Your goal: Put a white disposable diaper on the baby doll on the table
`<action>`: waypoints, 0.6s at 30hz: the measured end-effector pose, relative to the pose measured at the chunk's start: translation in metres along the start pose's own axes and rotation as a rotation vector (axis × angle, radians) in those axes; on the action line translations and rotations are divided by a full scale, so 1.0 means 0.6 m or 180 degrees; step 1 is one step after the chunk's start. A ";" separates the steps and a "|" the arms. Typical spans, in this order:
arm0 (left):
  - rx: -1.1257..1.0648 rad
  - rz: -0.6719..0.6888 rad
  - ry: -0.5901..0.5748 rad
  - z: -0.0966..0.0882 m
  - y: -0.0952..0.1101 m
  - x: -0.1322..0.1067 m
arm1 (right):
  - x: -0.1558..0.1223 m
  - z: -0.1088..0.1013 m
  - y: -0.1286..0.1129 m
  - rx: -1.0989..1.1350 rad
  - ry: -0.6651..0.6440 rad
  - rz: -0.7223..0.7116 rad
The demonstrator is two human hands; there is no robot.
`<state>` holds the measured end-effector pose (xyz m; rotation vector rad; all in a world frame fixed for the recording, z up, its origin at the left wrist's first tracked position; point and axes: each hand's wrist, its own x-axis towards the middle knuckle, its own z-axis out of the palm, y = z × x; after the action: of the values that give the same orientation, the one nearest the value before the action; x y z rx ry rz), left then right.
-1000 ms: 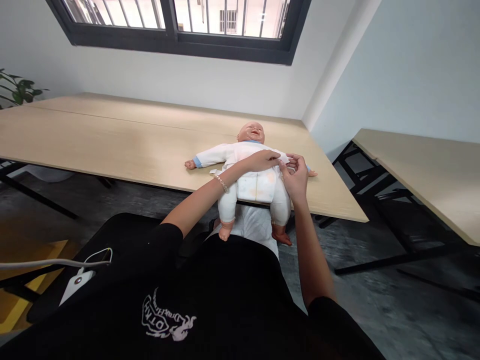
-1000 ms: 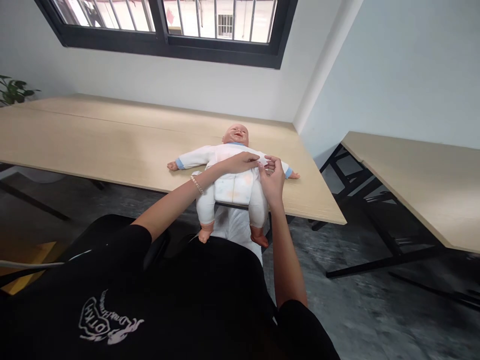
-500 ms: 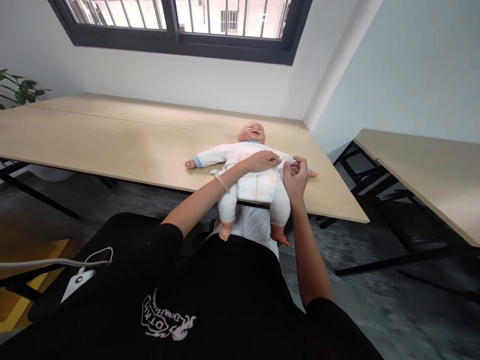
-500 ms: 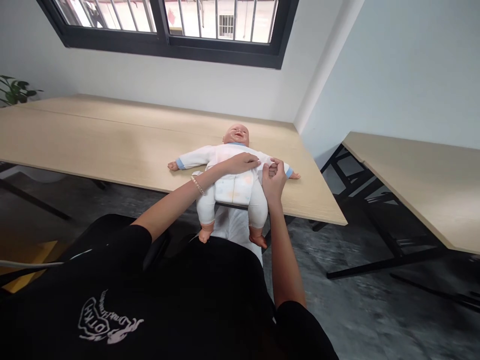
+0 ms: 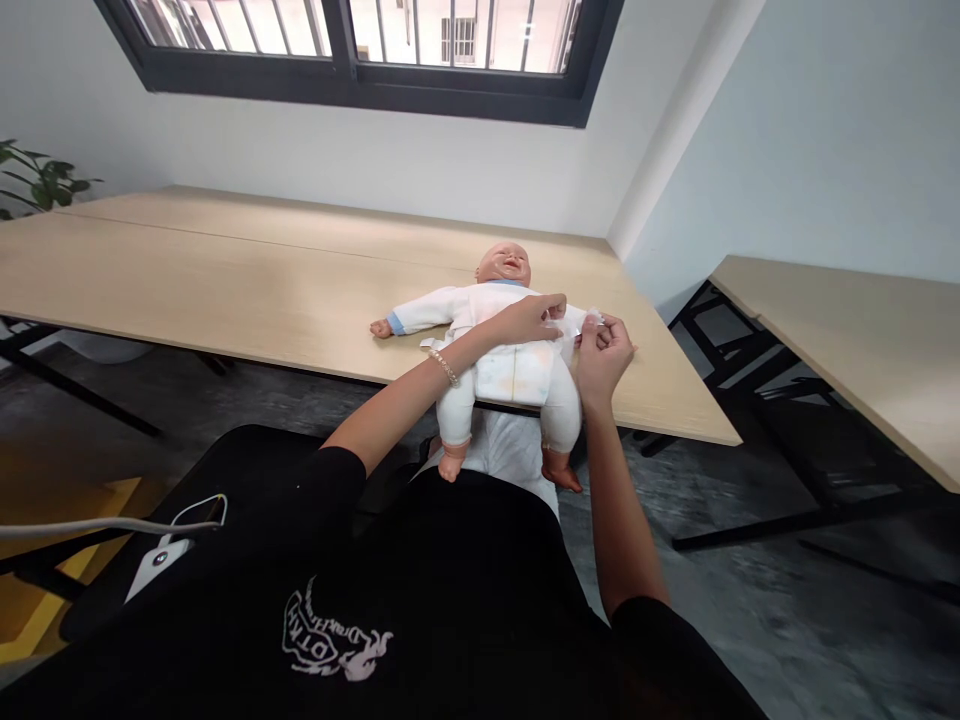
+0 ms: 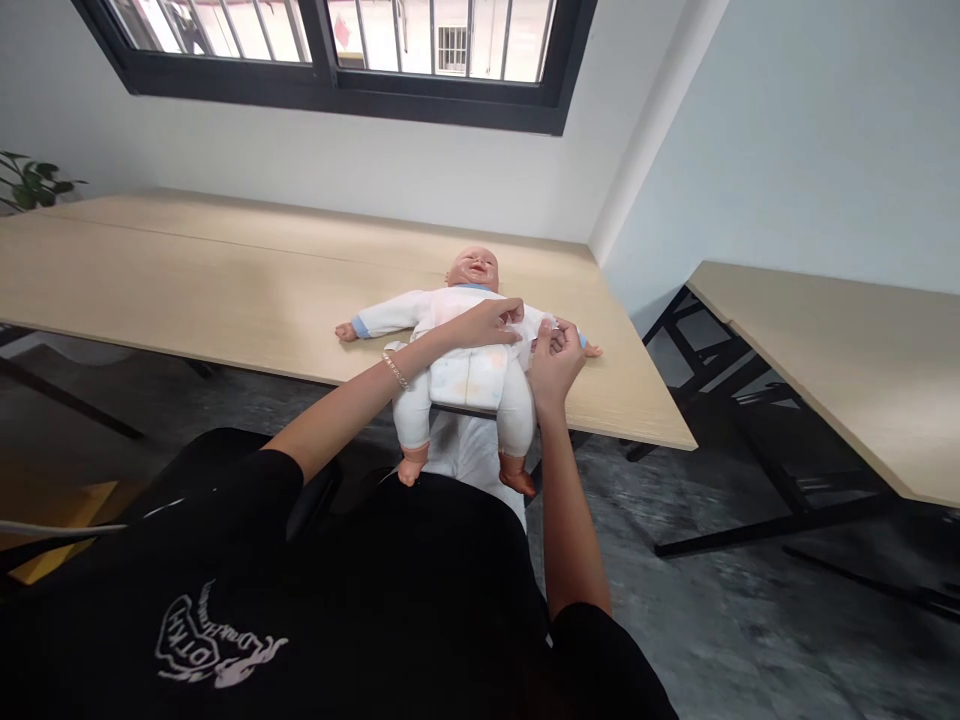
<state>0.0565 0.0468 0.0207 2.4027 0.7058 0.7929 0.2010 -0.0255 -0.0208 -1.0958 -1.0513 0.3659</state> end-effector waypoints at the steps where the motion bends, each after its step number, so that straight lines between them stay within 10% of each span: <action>1: -0.0015 0.0029 -0.0022 0.001 0.000 0.000 | 0.001 0.000 -0.008 -0.0051 -0.0022 0.0008; 8: -0.0255 -0.0139 0.0093 -0.007 -0.006 0.005 | 0.014 0.019 -0.053 -0.0725 -0.0340 -0.0230; 18: -0.2831 -0.0745 0.0472 -0.029 -0.021 0.001 | -0.018 0.090 -0.089 -0.1342 -0.0668 -0.0311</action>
<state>0.0419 0.0615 0.0254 1.4502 0.5171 0.9349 0.1380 -0.0283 0.0227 -1.3943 -1.4048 0.1855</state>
